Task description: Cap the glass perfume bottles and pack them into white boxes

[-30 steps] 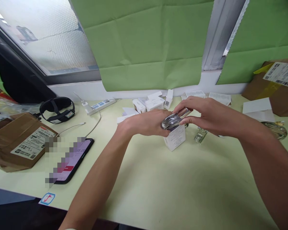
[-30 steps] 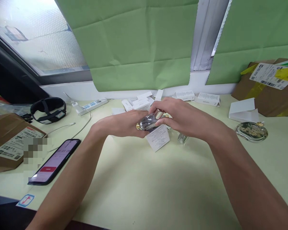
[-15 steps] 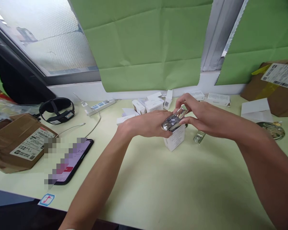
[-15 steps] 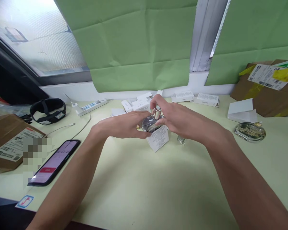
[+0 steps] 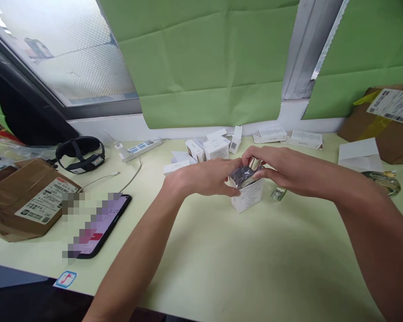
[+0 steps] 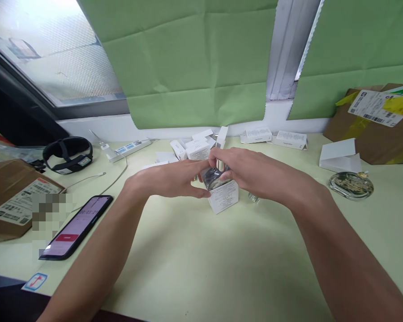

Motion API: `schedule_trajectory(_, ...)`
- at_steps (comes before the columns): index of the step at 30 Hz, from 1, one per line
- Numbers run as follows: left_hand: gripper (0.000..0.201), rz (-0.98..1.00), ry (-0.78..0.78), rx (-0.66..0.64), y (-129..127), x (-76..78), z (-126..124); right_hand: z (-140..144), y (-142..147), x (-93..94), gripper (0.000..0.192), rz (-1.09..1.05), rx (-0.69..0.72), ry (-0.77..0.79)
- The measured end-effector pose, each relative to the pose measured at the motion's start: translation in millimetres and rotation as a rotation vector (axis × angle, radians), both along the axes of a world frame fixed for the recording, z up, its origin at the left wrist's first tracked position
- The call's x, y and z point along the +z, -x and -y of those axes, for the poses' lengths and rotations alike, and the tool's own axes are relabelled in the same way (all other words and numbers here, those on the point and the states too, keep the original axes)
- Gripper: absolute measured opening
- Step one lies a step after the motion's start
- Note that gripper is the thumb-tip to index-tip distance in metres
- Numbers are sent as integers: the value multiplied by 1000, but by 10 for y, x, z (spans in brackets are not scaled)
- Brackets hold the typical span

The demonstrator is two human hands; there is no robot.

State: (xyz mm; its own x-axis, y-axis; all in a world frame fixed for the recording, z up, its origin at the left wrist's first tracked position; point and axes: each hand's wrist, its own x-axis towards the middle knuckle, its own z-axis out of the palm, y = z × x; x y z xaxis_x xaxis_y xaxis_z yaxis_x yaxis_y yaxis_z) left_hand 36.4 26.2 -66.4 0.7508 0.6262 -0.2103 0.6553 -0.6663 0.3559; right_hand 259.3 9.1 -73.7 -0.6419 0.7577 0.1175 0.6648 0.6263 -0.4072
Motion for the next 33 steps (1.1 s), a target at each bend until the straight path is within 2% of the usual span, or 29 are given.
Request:
schedule_trajectory(3, 37, 4, 13, 18, 4, -4, -3, -16, -8, -9, 18, 18, -1, -8)
schedule_trajectory(8, 33, 11, 12, 26, -6, -15, -13, -33, -17, -28, 20, 68, -83, -60)
schedule_trajectory(13, 34, 5, 15, 37, -16, -26, -12, -20, 8, -43, 16, 1, -33, 11)
schedule_trajectory(18, 35, 12, 47, 41, -20, -11, -5, -31, 8, -65, 17, 1, -55, 37)
schedule_trajectory(25, 35, 4, 48, 49, -36, -8, -1, -57, 4, -70, 20, 79, -74, -31)
schedule_trajectory(33, 41, -3, 56, 43, -40, -28, -13, -26, 58, -21, 15, 20, -96, -42)
